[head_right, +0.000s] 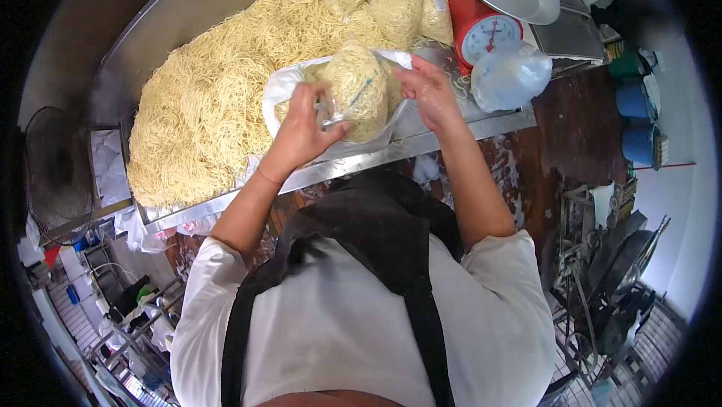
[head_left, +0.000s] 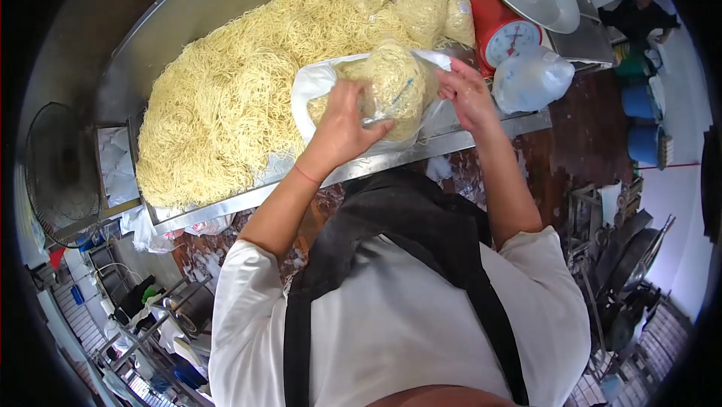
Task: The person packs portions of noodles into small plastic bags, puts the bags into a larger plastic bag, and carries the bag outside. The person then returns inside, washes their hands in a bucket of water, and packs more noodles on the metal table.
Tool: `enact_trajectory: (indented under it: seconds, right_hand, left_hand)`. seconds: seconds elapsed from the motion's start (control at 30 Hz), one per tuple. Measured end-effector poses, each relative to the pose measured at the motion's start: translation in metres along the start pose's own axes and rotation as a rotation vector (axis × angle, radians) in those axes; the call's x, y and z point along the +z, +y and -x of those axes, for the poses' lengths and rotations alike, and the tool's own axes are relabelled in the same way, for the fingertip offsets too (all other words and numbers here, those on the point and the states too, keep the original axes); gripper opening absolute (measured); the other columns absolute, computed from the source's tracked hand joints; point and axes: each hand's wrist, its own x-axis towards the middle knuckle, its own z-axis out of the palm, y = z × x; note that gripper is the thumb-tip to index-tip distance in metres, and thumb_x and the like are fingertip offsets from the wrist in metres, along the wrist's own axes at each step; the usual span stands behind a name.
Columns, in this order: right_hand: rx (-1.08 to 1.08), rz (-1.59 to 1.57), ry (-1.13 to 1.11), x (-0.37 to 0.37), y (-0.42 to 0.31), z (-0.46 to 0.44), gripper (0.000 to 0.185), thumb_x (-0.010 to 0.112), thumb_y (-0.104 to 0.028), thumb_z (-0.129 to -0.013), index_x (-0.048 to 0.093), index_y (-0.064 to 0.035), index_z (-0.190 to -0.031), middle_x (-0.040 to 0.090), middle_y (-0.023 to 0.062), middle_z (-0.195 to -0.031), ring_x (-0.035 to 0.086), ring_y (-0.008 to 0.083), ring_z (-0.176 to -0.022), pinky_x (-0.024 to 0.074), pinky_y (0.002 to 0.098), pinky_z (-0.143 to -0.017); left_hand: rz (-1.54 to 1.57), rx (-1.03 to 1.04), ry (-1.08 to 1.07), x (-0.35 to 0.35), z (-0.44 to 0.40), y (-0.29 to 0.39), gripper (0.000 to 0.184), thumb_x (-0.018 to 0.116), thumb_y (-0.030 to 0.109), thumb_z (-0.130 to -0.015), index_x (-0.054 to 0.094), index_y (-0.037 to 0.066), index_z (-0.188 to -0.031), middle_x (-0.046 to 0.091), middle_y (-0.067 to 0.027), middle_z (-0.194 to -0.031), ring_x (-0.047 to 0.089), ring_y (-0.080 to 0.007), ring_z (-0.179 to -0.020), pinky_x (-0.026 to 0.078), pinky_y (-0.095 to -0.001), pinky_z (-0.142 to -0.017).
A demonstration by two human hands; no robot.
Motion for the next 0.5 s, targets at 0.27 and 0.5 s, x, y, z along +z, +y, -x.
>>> enact_trajectory:
  seconds: [0.27, 0.5]
  right_hand:
    - [0.013, -0.096, 0.032, 0.016, 0.004, -0.019, 0.024, 0.065, -0.013, -0.091, 0.064, -0.0029, -0.113, 0.065, -0.0011, -0.087, 0.050, 0.0034, -0.068, 0.0388, 0.0216, -0.059]
    - [0.140, 0.090, -0.032, 0.000, 0.003, -0.033, 0.023, 0.062, -0.004, -0.087, 0.064, -0.0013, -0.110, 0.062, -0.0014, -0.081, 0.050, 0.0042, -0.066, 0.0378, 0.0211, -0.056]
  left_hand:
    - [0.047, 0.279, -0.264, 0.042, -0.035, -0.010, 0.075, 0.077, 0.023, -0.078, 0.043, 0.005, -0.143, 0.040, -0.0246, -0.145, 0.037, -0.0426, -0.136, 0.033, -0.0441, -0.112]
    - [-0.049, 0.417, -0.491, 0.076, -0.044, -0.008, 0.065, 0.071, 0.027, -0.082, 0.047, 0.009, -0.139, 0.039, -0.0170, -0.148, 0.032, -0.0332, -0.141, 0.026, -0.0579, -0.112]
